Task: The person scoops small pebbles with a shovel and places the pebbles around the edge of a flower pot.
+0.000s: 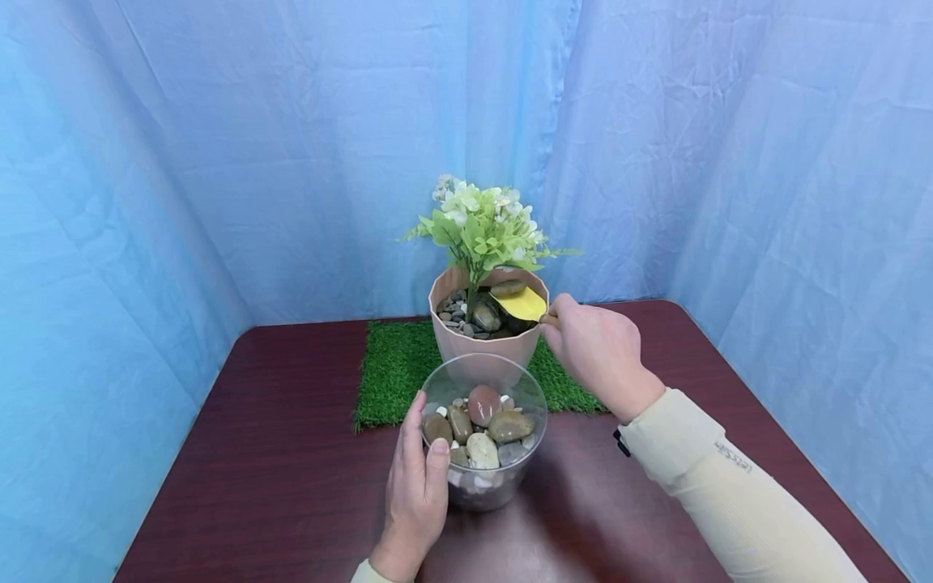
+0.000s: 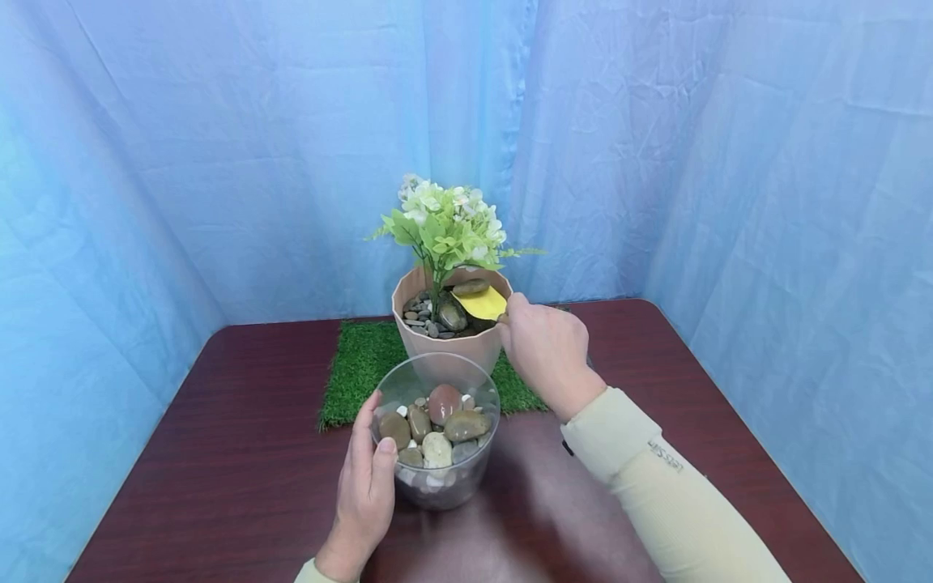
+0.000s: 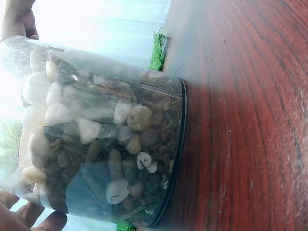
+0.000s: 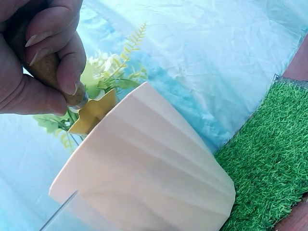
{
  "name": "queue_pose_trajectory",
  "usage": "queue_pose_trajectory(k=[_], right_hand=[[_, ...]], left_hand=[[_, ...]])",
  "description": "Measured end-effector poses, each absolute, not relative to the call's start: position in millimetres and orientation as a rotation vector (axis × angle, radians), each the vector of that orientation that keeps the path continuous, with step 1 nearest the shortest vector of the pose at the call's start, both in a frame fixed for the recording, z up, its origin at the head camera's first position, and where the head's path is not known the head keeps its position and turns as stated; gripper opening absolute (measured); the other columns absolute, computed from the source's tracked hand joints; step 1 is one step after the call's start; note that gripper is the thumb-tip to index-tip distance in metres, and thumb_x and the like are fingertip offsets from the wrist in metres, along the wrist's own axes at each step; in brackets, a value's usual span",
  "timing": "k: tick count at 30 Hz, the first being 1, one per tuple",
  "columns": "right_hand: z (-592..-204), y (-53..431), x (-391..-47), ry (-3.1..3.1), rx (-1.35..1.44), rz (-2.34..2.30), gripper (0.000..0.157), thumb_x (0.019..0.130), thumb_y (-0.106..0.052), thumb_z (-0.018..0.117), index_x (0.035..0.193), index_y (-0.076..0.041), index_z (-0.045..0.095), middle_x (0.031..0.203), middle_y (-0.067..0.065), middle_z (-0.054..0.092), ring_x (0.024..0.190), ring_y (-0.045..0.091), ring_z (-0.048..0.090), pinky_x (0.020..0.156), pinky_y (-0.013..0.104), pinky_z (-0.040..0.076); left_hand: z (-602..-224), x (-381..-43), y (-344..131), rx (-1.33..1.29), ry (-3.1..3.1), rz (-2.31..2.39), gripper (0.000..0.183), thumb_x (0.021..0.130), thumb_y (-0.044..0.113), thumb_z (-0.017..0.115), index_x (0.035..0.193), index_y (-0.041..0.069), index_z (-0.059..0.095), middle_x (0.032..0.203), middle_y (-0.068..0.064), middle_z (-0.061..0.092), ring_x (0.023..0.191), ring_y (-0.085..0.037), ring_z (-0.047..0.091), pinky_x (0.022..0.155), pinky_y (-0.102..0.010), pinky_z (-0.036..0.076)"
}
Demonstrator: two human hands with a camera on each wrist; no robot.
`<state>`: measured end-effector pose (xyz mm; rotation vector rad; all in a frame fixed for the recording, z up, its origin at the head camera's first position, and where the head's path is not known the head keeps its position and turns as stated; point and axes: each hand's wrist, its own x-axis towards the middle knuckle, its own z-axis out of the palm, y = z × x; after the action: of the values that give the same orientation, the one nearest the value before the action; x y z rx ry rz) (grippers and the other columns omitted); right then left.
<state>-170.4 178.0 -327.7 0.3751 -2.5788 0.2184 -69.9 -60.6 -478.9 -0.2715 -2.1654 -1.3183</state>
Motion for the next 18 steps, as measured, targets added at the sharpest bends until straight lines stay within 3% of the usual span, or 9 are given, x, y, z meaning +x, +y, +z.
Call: queue_pose_trajectory(k=[8, 18], right_hand=[[-325.7, 173.8, -182.0, -2.687, 0.336, 0.218, 0.024, 0.102, -0.024, 0.062, 0.082, -0.015, 0.053, 0.054, 0.0, 0.045, 0.043, 0.02, 0.042, 0.04, 0.037, 0.03], [-324.3, 164.1, -194.5, -2.786, 0.275, 0.193, 0.024, 0.102, -0.03, 0.066, 0.087, -0.014, 0.058, 0.056, 0.001, 0.051, 0.046, 0.023, 0.049, 0.042, 0.042, 0.038]], left_hand=[[-478.0, -69.0, -60.9, -0.264, -2.169, -1.336, 0.063, 0.105, 0.009, 0.053, 0.164, 0.015, 0.032, 0.167, -0.004, 0.039, 0.151, -0.02, 0.039, 0.122, -0.015, 0.023], [-479.4, -69.9, -60.2, -0.274, -2.162, -1.328, 0.063, 0.105, 0.009, 0.052, 0.164, 0.014, 0.032, 0.165, -0.011, 0.041, 0.151, -0.024, 0.04, 0.122, -0.015, 0.023]])
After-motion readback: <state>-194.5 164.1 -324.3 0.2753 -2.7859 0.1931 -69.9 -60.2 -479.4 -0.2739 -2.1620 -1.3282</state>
